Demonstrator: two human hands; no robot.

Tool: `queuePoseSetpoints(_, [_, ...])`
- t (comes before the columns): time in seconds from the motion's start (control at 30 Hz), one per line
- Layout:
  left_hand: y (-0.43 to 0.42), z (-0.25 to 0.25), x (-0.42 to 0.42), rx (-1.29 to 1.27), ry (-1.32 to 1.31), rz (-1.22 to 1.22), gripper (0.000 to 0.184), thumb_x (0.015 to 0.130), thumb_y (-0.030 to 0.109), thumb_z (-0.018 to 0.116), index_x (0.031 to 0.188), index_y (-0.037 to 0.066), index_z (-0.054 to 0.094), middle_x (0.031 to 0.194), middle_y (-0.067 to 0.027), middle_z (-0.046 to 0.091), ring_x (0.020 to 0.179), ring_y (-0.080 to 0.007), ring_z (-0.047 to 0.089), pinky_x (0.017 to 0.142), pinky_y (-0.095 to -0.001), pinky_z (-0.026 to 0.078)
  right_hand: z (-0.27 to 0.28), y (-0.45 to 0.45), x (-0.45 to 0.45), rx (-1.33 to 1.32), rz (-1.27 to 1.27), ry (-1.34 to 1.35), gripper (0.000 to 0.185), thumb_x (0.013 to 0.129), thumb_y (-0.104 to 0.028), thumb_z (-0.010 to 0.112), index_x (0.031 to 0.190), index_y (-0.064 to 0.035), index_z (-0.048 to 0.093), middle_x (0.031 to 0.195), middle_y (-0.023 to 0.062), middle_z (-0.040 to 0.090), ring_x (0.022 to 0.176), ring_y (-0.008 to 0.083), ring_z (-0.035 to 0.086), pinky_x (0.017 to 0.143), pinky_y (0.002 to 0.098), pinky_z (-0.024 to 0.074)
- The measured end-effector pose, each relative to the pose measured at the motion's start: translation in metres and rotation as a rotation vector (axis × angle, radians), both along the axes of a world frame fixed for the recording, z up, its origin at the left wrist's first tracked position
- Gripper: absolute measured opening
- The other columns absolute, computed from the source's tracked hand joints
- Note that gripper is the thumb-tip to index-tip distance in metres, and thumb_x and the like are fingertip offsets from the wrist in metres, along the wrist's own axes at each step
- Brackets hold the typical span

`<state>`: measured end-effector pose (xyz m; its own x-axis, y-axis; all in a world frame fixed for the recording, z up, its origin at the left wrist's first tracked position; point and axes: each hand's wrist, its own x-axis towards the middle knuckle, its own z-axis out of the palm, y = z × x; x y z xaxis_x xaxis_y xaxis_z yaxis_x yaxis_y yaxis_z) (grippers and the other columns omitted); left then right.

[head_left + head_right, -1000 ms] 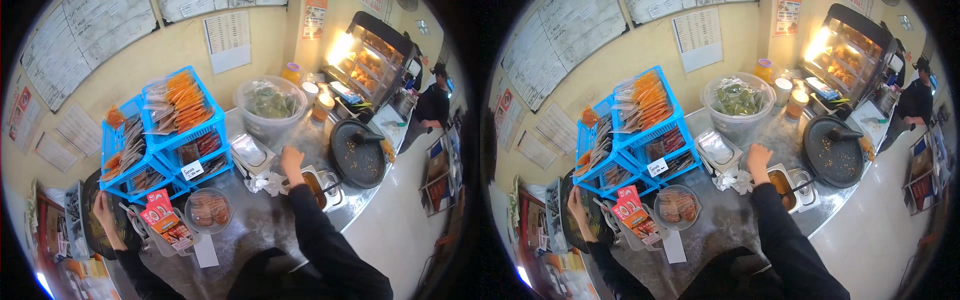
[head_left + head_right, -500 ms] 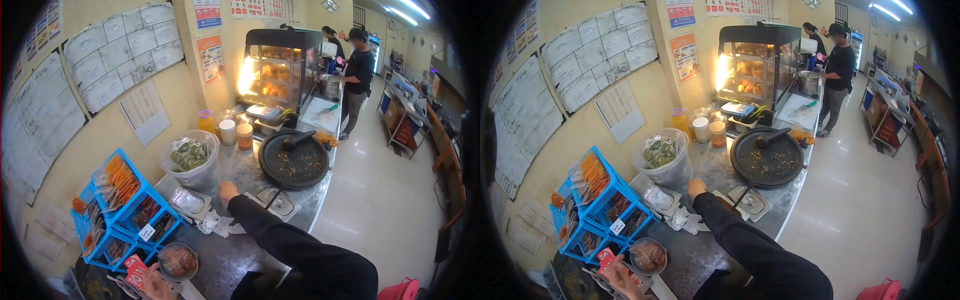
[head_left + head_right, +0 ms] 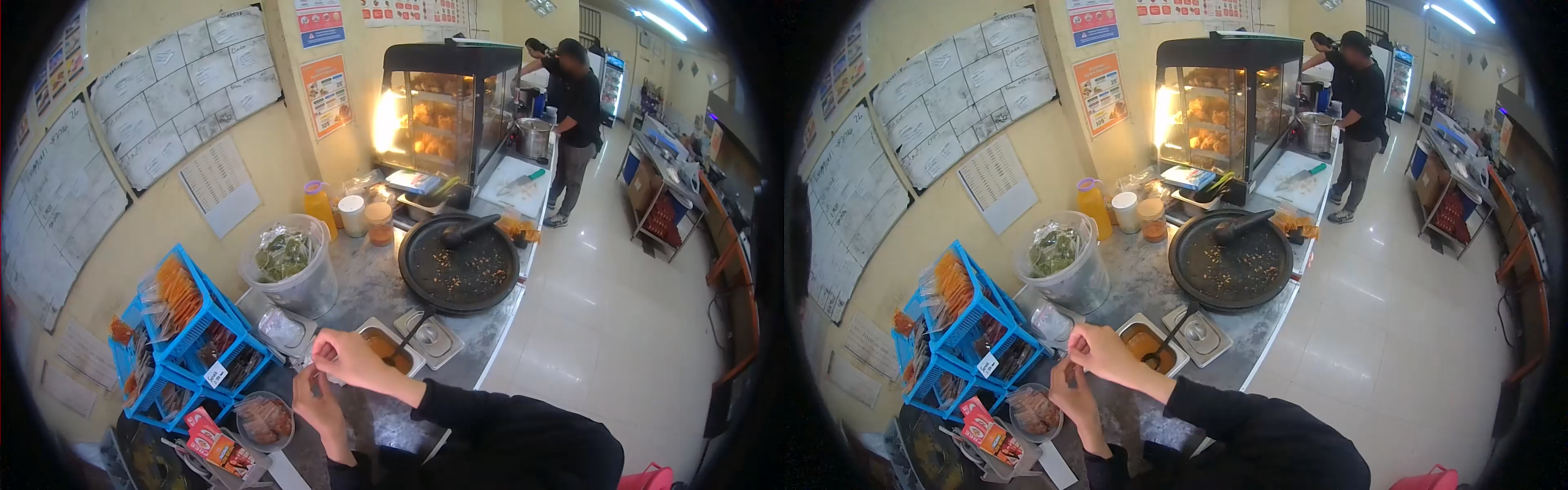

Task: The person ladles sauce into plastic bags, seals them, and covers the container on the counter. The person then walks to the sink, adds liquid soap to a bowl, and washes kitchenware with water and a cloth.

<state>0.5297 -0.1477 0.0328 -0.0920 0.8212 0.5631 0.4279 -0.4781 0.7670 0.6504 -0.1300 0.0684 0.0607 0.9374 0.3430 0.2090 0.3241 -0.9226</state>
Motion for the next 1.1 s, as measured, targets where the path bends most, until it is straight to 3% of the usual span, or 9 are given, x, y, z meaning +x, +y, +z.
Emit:
queuePoseSetpoints(0.13, [-0.016, -0.021, -0.003, -0.204, -0.433, -0.034, 0.019, 0.087, 0.0, 0.06, 0.105, -0.008, 0.06, 0.092, -0.013, 0.064, 0.08, -0.0182, 0.064, 0.072, -0.0285, 0.053, 0.002, -0.027, 0.001, 0.004, 0.155, 0.104, 0.02, 0.081, -0.012, 0.068, 0.097, -0.0023, 0.062, 0.086, 0.0114, 0.066, 0.078, 0.0205, 0.066, 0.067, 0.0307, 0.0514])
queuePoseSetpoints(0.2, [-0.025, -0.014, -0.002, -0.331, -0.741, -0.1, 0.015, 0.09, 0.002, 0.058, 0.1, -0.009, 0.061, 0.09, -0.0107, 0.064, 0.079, -0.0159, 0.064, 0.07, -0.0248, 0.054, -0.013, -0.034, 0.004, 0.16, 0.12, -0.15, 0.022, 0.08, -0.014, 0.068, 0.098, -0.0027, 0.063, 0.089, 0.0126, 0.063, 0.081, 0.0259, 0.064, 0.069, 0.0342, 0.0501])
queuePoseSetpoints(0.23, [-0.028, -0.019, -0.004, -0.369, -0.796, -0.134, 0.014, 0.091, 0.004, 0.058, 0.099, -0.007, 0.061, 0.089, -0.0102, 0.065, 0.078, -0.0151, 0.064, 0.069, -0.0246, 0.053, -0.018, -0.037, 0.007, 0.24, 0.104, -0.279, 0.022, 0.08, -0.015, 0.069, 0.098, -0.0029, 0.063, 0.091, 0.0132, 0.062, 0.082, 0.0286, 0.063, 0.071, 0.036, 0.0495])
queuePoseSetpoints(0.4, [-0.039, -0.037, -0.008, -0.489, -0.919, -0.162, 0.01, 0.089, 0.008, 0.063, 0.089, -0.002, 0.062, 0.08, -0.0072, 0.065, 0.065, -0.0116, 0.062, 0.058, -0.0219, 0.052, -0.026, -0.052, 0.014, 0.127, 0.18, -0.246, 0.023, 0.079, -0.011, 0.068, 0.1, -0.004, 0.064, 0.089, 0.0117, 0.061, 0.082, 0.0301, 0.062, 0.07, 0.0372, 0.0486])
queuePoseSetpoints(0.67, [-0.046, -0.037, -0.022, -0.526, -0.566, -0.212, 0.013, 0.088, 0.012, 0.064, 0.086, 0.0, 0.063, 0.074, -0.0056, 0.065, 0.064, -0.0118, 0.063, 0.053, -0.0221, 0.05, -0.03, -0.053, 0.035, -0.16, 0.442, 0.059, 0.02, 0.079, -0.009, 0.067, 0.097, -0.0003, 0.066, 0.086, 0.0151, 0.068, 0.077, 0.0284, 0.067, 0.069, 0.0332, 0.0512])
queuePoseSetpoints(0.8, [-0.054, -0.016, -0.002, -0.531, -0.438, -0.164, 0.012, 0.089, 0.009, 0.061, 0.082, -0.001, 0.063, 0.068, -0.0063, 0.064, 0.06, -0.011, 0.06, 0.05, -0.0218, 0.045, -0.037, -0.054, 0.043, -0.071, 0.354, -0.132, 0.021, 0.08, -0.008, 0.067, 0.099, 0.0, 0.065, 0.085, 0.0131, 0.066, 0.076, 0.0253, 0.067, 0.069, 0.0311, 0.0518])
queuePoseSetpoints(0.9, [-0.053, -0.016, 0.007, -0.269, 0.147, -0.073, 0.011, 0.089, 0.005, 0.057, 0.082, -0.002, 0.062, 0.066, -0.0099, 0.061, 0.056, -0.0113, 0.055, 0.05, -0.0249, 0.041, -0.04, -0.058, 0.04, 0.082, 0.213, -0.261, 0.019, 0.076, -0.013, 0.069, 0.091, -0.0018, 0.065, 0.078, 0.015, 0.063, 0.072, 0.0303, 0.064, 0.062, 0.037, 0.0489])
queuePoseSetpoints(0.97, [-0.053, -0.02, 0.013, -0.267, 0.128, -0.076, 0.006, 0.084, 0.003, 0.06, 0.081, -0.002, 0.059, 0.068, -0.0166, 0.058, 0.055, -0.0209, 0.058, 0.051, -0.0325, 0.043, -0.044, -0.052, 0.042, 0.12, 0.158, -0.355, 0.019, 0.075, -0.012, 0.07, 0.091, -0.0031, 0.066, 0.077, 0.0132, 0.064, 0.069, 0.0273, 0.065, 0.06, 0.035, 0.05])
queuePoseSetpoints(1.1, [-0.049, -0.015, 0.017, -0.225, 0.155, -0.043, 0.01, 0.083, 0.005, 0.062, 0.076, -0.001, 0.057, 0.064, -0.0149, 0.055, 0.052, -0.0253, 0.055, 0.049, -0.0336, 0.042, -0.052, -0.047, 0.04, 0.129, 0.079, -0.232, 0.019, 0.071, -0.003, 0.072, 0.088, -0.0025, 0.065, 0.076, 0.0103, 0.064, 0.064, 0.0212, 0.066, 0.057, 0.0288, 0.0516])
